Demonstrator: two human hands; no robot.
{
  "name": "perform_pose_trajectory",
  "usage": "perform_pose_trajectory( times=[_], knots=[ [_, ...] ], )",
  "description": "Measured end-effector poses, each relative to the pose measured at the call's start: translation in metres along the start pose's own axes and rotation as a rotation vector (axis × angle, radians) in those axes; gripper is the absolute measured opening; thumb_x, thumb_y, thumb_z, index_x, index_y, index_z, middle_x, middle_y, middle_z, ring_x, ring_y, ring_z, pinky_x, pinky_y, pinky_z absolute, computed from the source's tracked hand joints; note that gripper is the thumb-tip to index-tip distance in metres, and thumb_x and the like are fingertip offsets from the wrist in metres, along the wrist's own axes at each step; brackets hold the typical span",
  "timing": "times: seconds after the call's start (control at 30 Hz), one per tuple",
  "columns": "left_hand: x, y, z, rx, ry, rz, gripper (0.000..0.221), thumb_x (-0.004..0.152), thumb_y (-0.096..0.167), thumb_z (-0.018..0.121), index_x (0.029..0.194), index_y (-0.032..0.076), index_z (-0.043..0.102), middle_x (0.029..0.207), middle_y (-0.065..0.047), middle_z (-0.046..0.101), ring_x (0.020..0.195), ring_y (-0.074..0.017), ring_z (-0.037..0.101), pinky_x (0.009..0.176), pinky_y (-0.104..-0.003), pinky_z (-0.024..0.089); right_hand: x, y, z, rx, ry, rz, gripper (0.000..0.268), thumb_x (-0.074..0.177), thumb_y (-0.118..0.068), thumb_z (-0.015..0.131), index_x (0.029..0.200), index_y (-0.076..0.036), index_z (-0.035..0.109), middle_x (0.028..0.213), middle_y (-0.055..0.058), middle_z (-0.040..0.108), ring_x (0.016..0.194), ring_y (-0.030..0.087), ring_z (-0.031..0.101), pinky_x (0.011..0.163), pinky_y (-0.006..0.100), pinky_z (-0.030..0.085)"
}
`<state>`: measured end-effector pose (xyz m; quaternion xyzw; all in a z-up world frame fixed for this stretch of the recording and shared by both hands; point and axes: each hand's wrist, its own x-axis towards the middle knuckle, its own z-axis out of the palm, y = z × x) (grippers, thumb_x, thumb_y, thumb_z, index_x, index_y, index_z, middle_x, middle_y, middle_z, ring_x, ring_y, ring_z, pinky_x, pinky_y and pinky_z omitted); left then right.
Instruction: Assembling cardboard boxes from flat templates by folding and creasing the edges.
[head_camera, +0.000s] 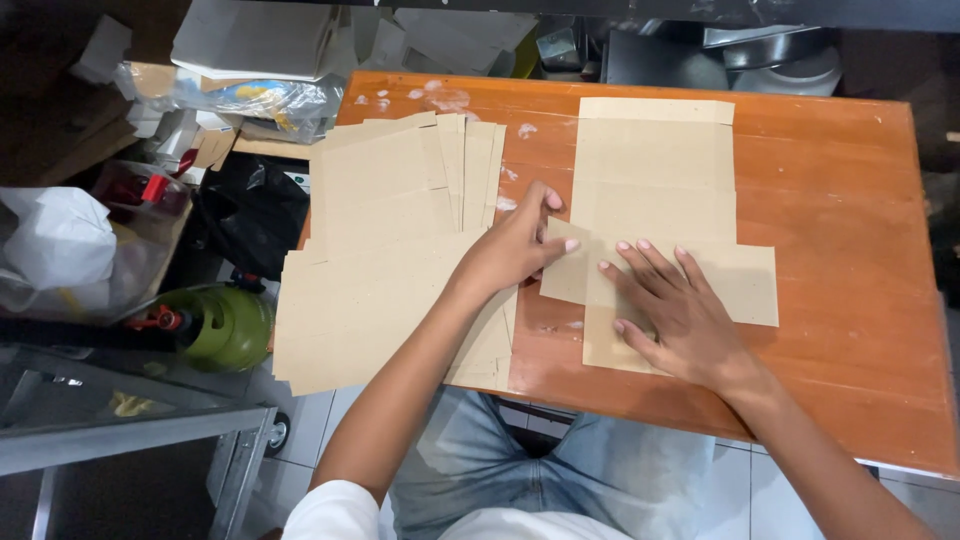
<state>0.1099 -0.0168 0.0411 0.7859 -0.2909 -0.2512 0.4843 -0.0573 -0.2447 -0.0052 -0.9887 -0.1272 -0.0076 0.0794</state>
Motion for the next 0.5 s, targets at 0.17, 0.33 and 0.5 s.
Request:
perform_pose_trajectory(
  times=[0.17, 0.33, 0.5],
  knots=[
    [-0.041, 0.032, 0.007, -0.307, 0.090, -0.081, 0.049, 0.094, 0.009, 0.064, 0.135, 0.000, 0.041, 0.094, -0.023, 0.067, 0.074, -0.0239, 0.072, 0.061, -0.034, 0.066, 0.005, -0.012, -0.005, 0.035, -0.041, 0.007, 0.069, 0.098, -0.057, 0.038, 0.163, -0.033, 0.030, 0.167, 0.002, 0.030, 0.157, 0.027, 0.018, 0.125, 0.056, 0.009],
    [-0.072, 0.022, 0.023, -0.395, 0.202, -0.057, 0.046, 0.100, 0.015, 0.063, 0.142, -0.002, 0.052, 0.118, -0.025, 0.070, 0.104, -0.0251, 0.071, 0.080, -0.038, 0.066, 0.012, -0.023, -0.007, 0.041, -0.100, 0.005, 0.071, 0.099, -0.056, 0.036, 0.165, -0.034, 0.024, 0.168, 0.002, 0.028, 0.158, 0.025, 0.015, 0.125, 0.053, 0.006],
    [-0.088, 0.015, 0.031, -0.191, 0.285, 0.130, 0.038, 0.106, 0.010, 0.052, 0.143, 0.004, 0.058, 0.132, -0.021, 0.068, 0.123, -0.0317, 0.066, 0.100, -0.045, 0.059, 0.019, -0.032, -0.004, 0.028, -0.140, -0.008, 0.073, 0.098, -0.059, 0.036, 0.165, -0.035, 0.022, 0.169, 0.002, 0.025, 0.158, 0.024, 0.013, 0.126, 0.052, 0.002]
  ],
)
